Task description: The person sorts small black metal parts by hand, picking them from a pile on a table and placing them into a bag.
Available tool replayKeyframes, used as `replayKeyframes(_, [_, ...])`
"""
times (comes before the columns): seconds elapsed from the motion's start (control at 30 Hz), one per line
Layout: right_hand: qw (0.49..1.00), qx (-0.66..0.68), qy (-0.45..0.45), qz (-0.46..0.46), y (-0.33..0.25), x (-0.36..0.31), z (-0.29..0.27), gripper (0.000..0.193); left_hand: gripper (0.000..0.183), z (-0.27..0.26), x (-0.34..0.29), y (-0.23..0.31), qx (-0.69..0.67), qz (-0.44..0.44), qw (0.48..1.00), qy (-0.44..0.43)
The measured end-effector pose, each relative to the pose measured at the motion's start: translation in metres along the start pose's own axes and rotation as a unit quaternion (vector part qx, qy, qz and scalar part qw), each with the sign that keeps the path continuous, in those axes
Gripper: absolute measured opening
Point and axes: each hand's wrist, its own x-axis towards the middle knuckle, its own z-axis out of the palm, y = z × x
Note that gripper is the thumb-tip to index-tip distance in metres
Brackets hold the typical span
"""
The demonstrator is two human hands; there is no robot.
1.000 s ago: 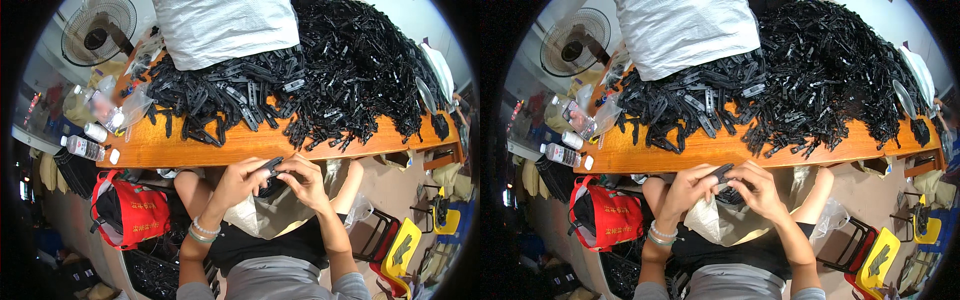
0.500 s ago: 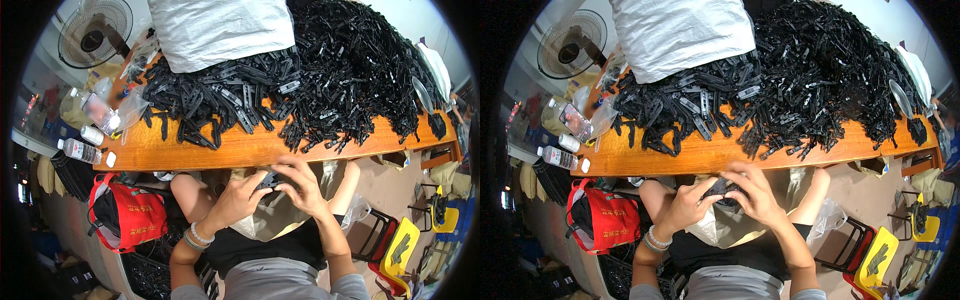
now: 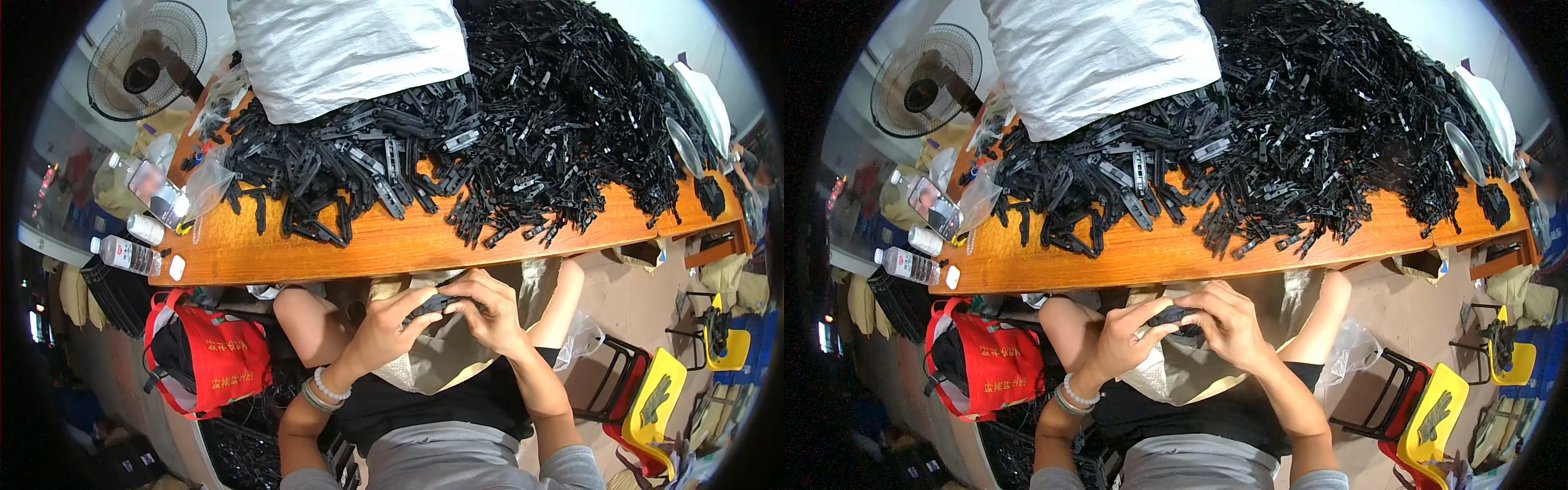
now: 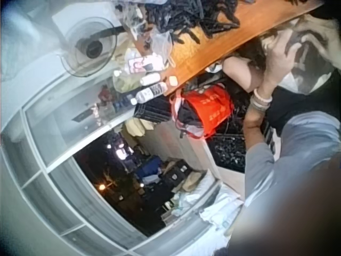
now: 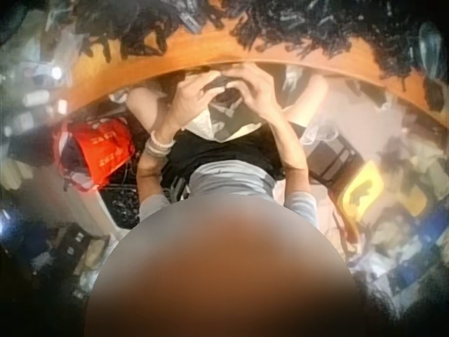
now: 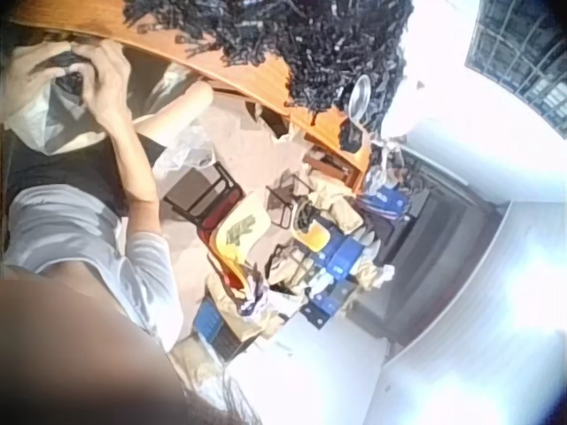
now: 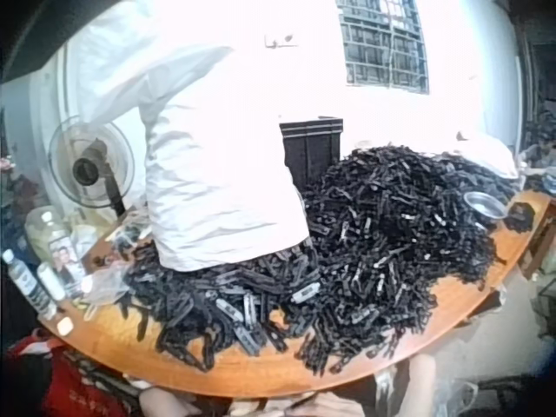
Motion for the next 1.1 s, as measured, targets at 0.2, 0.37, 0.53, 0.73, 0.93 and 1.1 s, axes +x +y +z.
replayKeyframes(0.2, [0.977,0.094,-0.100,0.161,0.000,-0.009,-0.010,0.024,0.028,0.003,-0.006,-0.012,-0.045,-0.029,0.995,-0.079])
replayKeyframes(0.37, [0.996,0.014,-0.047,0.076,0.029,-0.015,-0.034,0.021,0.011,-0.014,0.027,-0.029,0.123,-0.012,0.982,0.140])
replayKeyframes(0.53, [0.927,-0.365,0.084,0.000,0.044,0.017,-0.043,0.022,0.030,-0.025,0.072,-0.061,0.434,0.037,0.892,0.125])
replayKeyframes(0.73, [0.914,-0.403,0.044,-0.017,0.060,0.016,-0.035,0.021,0.028,-0.029,0.077,-0.079,0.453,0.200,0.864,0.096])
replayKeyframes(0.93, [0.936,-0.335,0.091,-0.064,0.063,0.011,-0.023,0.019,0.017,-0.010,0.058,-0.064,0.343,0.170,0.908,0.171])
replayKeyframes(1.1, [0.984,-0.078,0.161,-0.012,0.051,0.006,-0.012,0.015,0.014,0.010,0.048,-0.057,-0.034,0.030,0.966,0.255])
